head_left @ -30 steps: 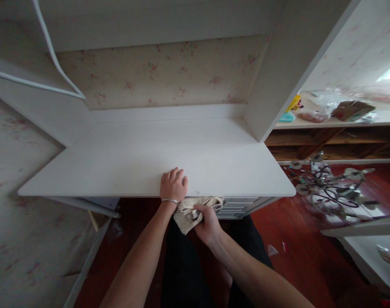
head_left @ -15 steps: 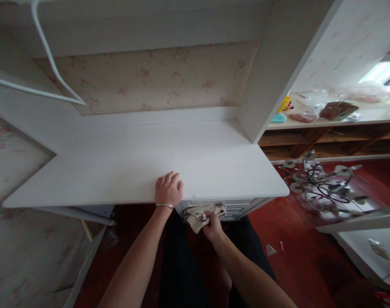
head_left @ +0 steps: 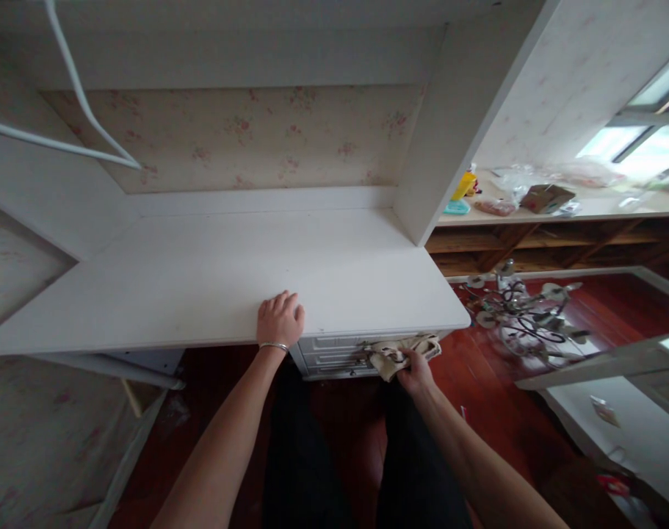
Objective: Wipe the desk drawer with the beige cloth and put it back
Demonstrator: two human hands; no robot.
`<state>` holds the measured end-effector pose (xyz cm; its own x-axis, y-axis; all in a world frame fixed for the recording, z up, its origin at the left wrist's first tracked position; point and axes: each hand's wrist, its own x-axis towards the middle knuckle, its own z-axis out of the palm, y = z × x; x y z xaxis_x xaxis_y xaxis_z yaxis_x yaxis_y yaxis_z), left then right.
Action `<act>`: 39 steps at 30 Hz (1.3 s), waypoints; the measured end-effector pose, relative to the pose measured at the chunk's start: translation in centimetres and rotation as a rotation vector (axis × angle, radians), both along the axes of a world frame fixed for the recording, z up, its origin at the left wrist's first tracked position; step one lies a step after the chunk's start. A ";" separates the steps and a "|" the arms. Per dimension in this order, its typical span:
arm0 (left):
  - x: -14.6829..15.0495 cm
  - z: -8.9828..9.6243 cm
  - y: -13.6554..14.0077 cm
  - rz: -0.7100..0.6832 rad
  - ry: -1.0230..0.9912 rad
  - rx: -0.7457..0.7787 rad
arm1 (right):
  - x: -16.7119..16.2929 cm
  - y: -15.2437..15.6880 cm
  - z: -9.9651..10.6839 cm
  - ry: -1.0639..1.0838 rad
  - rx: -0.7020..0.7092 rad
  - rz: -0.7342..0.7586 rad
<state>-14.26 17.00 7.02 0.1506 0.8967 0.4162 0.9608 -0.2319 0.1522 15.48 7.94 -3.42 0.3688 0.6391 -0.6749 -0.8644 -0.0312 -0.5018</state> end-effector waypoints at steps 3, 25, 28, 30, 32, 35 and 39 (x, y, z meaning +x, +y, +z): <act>0.0 -0.1 0.0 -0.006 0.010 0.011 | 0.2 -0.2 2.7 0.013 -0.050 -0.007; 0.1 0.1 0.2 -0.005 0.005 0.001 | -13.9 -3.7 10.3 -0.254 0.053 0.081; 0.1 0.1 0.2 -0.004 0.004 -0.010 | -16.0 -4.2 9.6 -0.188 0.076 0.222; 0.1 0.1 0.2 -0.001 0.016 -0.008 | -17.7 -3.8 8.4 -0.148 0.095 0.296; 0.2 0.1 0.2 0.002 0.030 -0.002 | -19.1 -3.1 6.8 -0.145 0.117 0.306; 0.2 0.1 0.2 0.005 0.043 0.006 | -20.0 -2.2 4.3 -0.129 0.079 0.301; 0.1 0.1 0.3 -0.005 0.061 0.016 | -18.4 -1.3 1.2 0.042 0.007 0.252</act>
<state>-14.13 17.33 7.11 0.1807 0.8890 0.4207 0.9670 -0.2387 0.0891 -2.95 6.67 -2.22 0.1689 0.7119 -0.6817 -0.8499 -0.2451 -0.4665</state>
